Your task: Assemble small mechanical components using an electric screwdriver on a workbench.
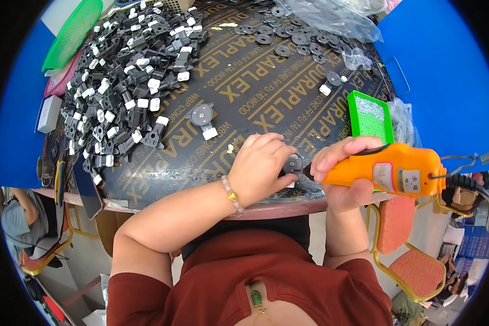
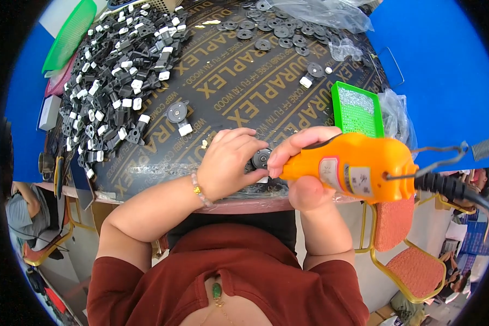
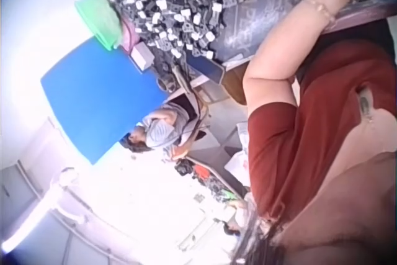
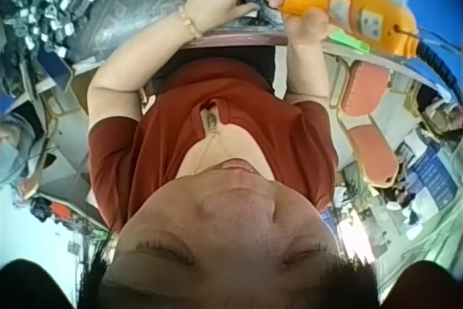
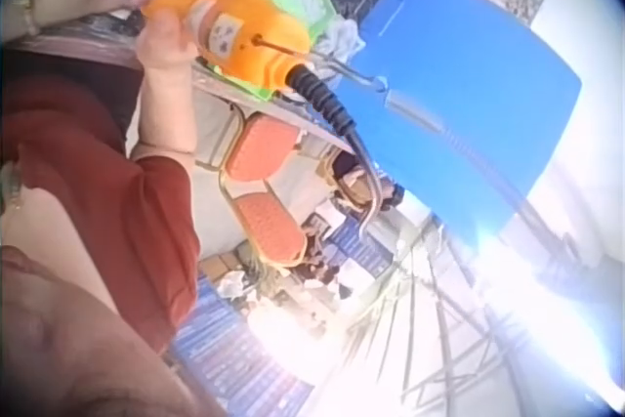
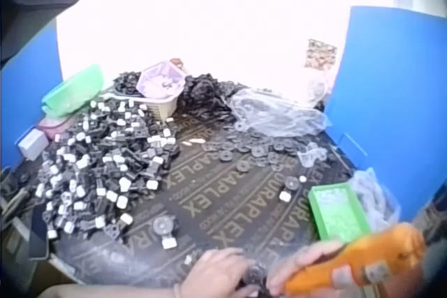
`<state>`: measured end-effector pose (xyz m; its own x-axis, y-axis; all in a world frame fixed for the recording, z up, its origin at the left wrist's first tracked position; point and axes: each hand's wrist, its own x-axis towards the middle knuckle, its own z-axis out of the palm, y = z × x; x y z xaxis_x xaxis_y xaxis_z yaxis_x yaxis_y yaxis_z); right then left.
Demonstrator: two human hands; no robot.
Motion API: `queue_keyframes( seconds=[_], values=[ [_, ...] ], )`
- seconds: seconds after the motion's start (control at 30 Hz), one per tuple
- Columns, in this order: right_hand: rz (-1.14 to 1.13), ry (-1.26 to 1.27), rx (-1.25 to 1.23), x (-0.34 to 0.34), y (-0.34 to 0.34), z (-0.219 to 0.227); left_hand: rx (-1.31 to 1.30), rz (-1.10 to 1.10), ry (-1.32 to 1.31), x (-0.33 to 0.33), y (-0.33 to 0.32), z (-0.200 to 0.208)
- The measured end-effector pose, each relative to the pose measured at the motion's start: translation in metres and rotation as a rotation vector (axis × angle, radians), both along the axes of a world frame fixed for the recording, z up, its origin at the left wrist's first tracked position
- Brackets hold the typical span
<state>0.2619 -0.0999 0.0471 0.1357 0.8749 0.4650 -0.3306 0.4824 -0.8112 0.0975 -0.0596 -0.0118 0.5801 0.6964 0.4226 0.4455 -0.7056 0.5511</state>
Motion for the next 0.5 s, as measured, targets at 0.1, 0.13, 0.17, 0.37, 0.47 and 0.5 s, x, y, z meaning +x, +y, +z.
queue_keyframes(
  seconds=[0.1, 0.13, 0.17, 0.37, 0.47, 0.5],
  values=[
    [0.05, -0.046, 0.004, -0.005, 0.0, 0.001, -0.009, 0.006, -0.01, 0.001, 0.0, 0.0],
    [0.06, -0.042, 0.005, -0.007, 0.0, 0.002, -0.013, 0.006, -0.018, 0.001, 0.0, 0.0],
    [0.054, -0.069, -0.009, -0.008, 0.001, 0.003, -0.014, 0.006, -0.009, 0.001, -0.001, 0.001],
    [0.04, -0.094, -0.015, -0.008, 0.001, -0.002, -0.026, -0.002, 0.019, -0.001, -0.002, 0.003],
    [0.071, -0.058, 0.009, 0.0, 0.005, -0.003, -0.046, -0.007, 0.058, -0.005, -0.002, 0.008],
    [0.111, -0.014, 0.074, 0.005, 0.006, -0.007, 0.02, 0.011, 0.103, -0.008, -0.001, 0.01]
  ],
)
